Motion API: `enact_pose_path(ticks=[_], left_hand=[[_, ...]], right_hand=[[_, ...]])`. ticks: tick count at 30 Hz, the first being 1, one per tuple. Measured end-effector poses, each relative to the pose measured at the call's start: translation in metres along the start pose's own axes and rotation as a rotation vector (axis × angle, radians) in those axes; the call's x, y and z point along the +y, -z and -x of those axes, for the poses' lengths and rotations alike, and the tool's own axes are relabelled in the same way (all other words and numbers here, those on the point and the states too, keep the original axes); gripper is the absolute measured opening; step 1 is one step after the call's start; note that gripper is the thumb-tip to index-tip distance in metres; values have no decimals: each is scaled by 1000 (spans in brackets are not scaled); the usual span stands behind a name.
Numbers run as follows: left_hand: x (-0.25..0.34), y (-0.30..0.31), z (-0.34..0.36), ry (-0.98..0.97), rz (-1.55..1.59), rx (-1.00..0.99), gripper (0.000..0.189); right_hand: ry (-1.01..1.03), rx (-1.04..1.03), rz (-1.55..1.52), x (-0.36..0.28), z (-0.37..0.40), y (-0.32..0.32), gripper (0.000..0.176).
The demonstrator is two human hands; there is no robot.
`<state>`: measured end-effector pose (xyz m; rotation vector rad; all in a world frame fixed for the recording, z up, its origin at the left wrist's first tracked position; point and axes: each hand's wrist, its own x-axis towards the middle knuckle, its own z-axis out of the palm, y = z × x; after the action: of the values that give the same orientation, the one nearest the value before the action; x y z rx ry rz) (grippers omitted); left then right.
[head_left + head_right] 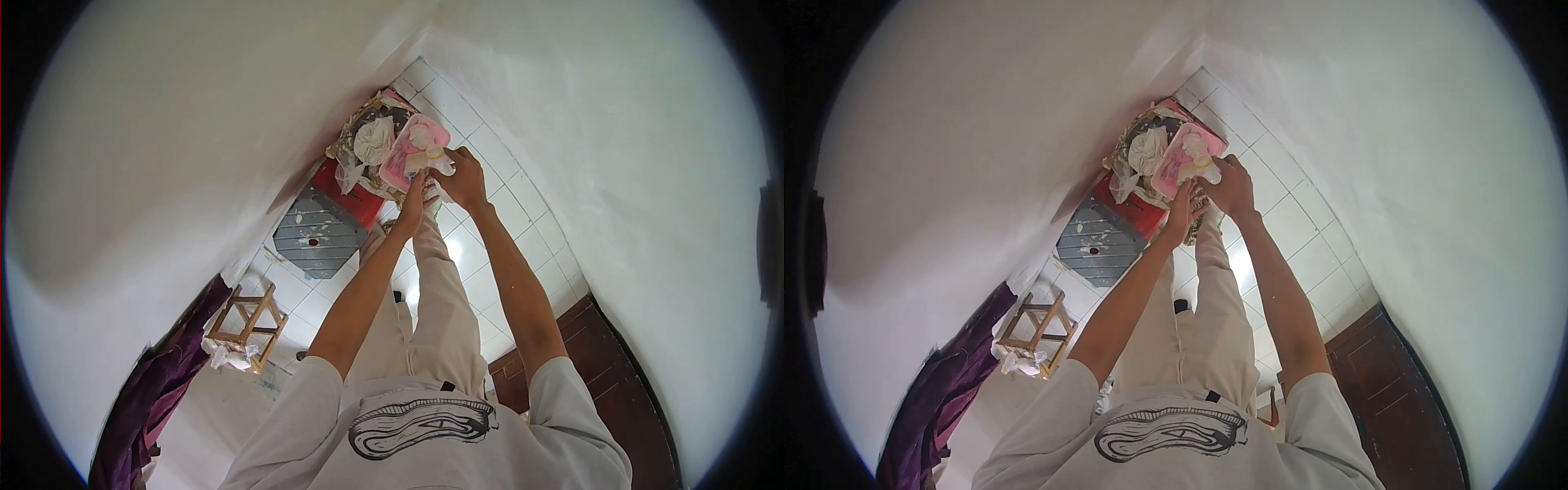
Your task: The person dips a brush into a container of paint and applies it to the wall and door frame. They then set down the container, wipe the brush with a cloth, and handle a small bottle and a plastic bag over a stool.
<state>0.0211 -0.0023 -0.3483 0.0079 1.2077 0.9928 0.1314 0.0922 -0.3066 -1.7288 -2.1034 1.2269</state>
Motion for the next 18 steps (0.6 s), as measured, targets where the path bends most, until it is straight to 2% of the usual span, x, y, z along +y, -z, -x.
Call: enact_pose_path(ticks=[5, 7, 18], left_hand=[[-3, 3, -1, 21, -32, -14, 69], [-5, 4, -1, 12, -11, -40, 77], [-3, -1, 2, 17, -10, -52, 82]], right_hand=[[-2, 6, 21, 5, -1, -4, 53], [-11, -2, 17, 4, 0, -2, 53], [-34, -27, 29, -3, 2, 5, 50]])
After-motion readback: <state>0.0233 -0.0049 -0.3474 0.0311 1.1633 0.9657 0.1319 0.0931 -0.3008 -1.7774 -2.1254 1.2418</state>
